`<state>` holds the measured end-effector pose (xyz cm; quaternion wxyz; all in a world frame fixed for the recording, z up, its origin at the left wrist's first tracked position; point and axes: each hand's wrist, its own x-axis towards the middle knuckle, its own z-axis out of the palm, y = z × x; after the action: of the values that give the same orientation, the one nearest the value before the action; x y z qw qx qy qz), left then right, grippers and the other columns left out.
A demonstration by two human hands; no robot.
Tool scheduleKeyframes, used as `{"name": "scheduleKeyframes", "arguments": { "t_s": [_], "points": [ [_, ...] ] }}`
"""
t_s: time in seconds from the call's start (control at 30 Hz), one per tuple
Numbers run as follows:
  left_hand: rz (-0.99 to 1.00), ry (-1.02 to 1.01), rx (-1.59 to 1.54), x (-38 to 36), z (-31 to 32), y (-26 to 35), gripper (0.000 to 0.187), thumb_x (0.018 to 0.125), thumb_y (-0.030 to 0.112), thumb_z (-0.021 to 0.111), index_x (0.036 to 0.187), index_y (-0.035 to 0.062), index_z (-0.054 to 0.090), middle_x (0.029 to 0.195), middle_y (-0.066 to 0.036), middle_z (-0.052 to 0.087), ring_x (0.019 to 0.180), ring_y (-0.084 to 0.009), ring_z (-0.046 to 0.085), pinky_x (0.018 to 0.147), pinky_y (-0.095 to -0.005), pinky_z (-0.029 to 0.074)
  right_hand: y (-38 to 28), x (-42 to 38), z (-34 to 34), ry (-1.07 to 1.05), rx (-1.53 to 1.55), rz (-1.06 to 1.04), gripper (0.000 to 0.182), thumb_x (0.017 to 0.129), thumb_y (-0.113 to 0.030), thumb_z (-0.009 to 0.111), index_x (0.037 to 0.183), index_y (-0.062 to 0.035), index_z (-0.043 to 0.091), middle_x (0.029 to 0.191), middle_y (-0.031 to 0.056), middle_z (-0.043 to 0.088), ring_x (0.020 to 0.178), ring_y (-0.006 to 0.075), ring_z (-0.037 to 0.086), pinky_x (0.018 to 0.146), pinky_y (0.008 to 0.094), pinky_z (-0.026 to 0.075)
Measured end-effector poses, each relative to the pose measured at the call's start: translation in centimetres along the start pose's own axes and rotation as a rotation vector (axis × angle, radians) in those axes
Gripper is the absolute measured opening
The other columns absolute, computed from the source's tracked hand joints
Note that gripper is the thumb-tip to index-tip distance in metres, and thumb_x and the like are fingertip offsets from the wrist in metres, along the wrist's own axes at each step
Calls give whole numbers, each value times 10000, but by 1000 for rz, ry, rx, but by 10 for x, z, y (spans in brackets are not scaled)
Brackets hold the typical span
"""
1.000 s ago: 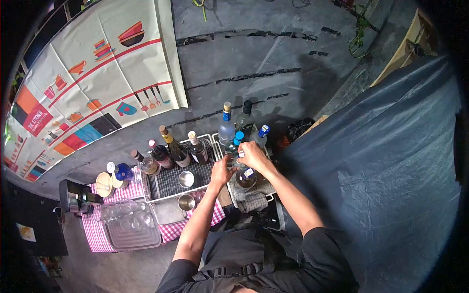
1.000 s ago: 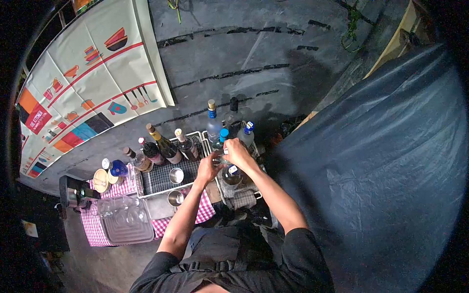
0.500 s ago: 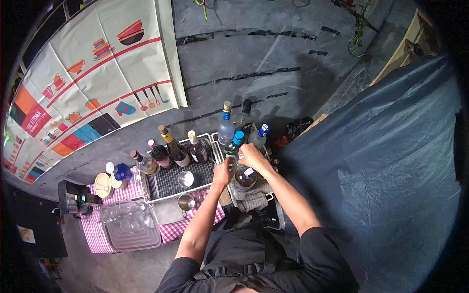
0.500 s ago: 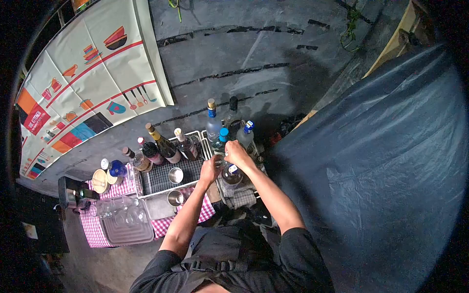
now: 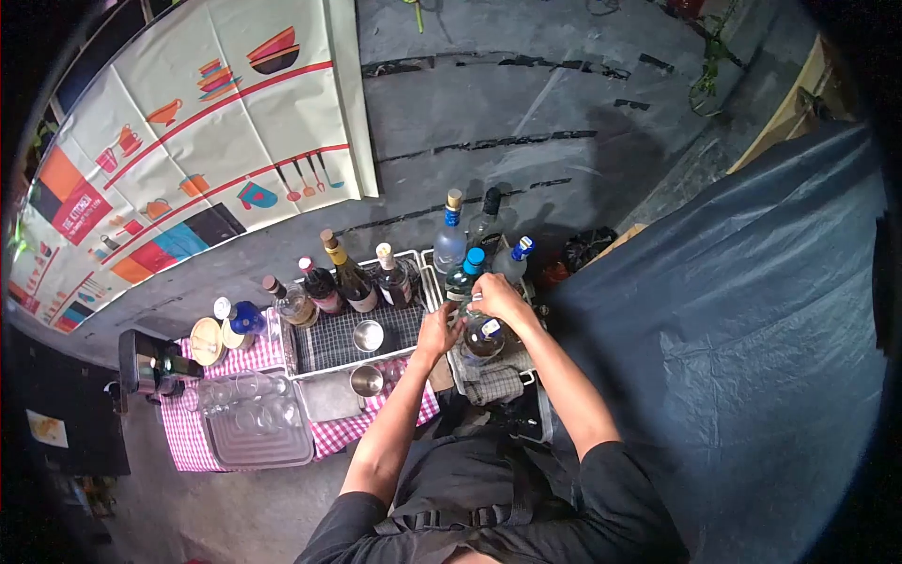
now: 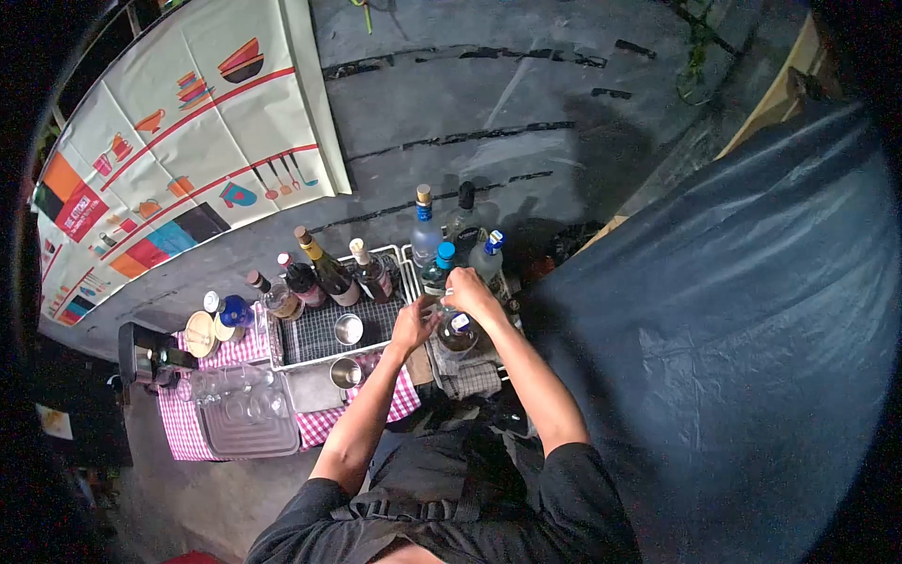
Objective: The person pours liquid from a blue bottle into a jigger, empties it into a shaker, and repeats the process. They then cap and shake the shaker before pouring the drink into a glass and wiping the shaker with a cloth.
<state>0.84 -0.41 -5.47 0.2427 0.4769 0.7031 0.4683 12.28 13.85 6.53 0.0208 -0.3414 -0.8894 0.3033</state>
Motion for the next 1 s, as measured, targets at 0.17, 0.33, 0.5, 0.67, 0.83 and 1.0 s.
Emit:
{"name": "scheduleKeyframes", "arguments": {
  "t_s": [0.17, 0.33, 0.5, 0.67, 0.83, 1.0],
  "points": [
    [-94, -83, 57, -6, -26, 29, 500, 927, 205, 762, 1336, -34, 602, 1249, -261, 705, 1155, -379, 706, 956, -437, 589, -4, -3, 1, 36, 33, -27, 322, 736, -193, 888, 937, 32, 775, 859, 267, 739, 878, 385, 758, 811, 445, 583],
    [-78, -162, 0, -6, -23, 24, 488, 955, 150, 729, 1363, -62, 565, 1313, -262, 678, 1178, -376, 697, 979, -443, 584, -2, -1, 6, 97, 29, -20, 323, 740, -210, 877, 928, 32, 775, 835, 269, 733, 871, 399, 753, 808, 462, 580],
    [-97, -160, -58, -6, -22, 26, 506, 916, 152, 754, 1351, -40, 583, 1226, -248, 718, 1129, -376, 714, 949, -427, 597, -2, -1, 2, 64, 5, -11, 309, 738, -194, 878, 921, 31, 772, 846, 262, 736, 877, 393, 753, 805, 455, 582],
    [-99, -161, -59, -7, -20, 24, 499, 913, 138, 751, 1349, -34, 581, 1217, -251, 720, 1123, -378, 717, 945, -428, 598, 0, -1, 3, 45, 13, -2, 320, 736, -190, 889, 933, 32, 769, 871, 260, 739, 892, 381, 756, 807, 445, 583],
    [-21, -118, -11, -12, -20, 18, 492, 906, 121, 748, 1341, -36, 580, 1210, -257, 719, 1120, -367, 721, 928, -430, 602, -7, -3, -3, 16, -1, 11, 384, 744, -245, 895, 985, 30, 776, 923, 262, 751, 935, 388, 752, 860, 446, 583],
    [-28, -51, -43, -34, -49, 34, 344, 890, 104, 757, 1180, -41, 642, 1033, -210, 754, 919, -348, 756, 792, -428, 593, -27, -20, -16, 88, -83, 85, 517, 801, -359, 856, 1131, 24, 752, 1111, 271, 737, 1086, 391, 705, 994, 462, 533]
  ]
}}
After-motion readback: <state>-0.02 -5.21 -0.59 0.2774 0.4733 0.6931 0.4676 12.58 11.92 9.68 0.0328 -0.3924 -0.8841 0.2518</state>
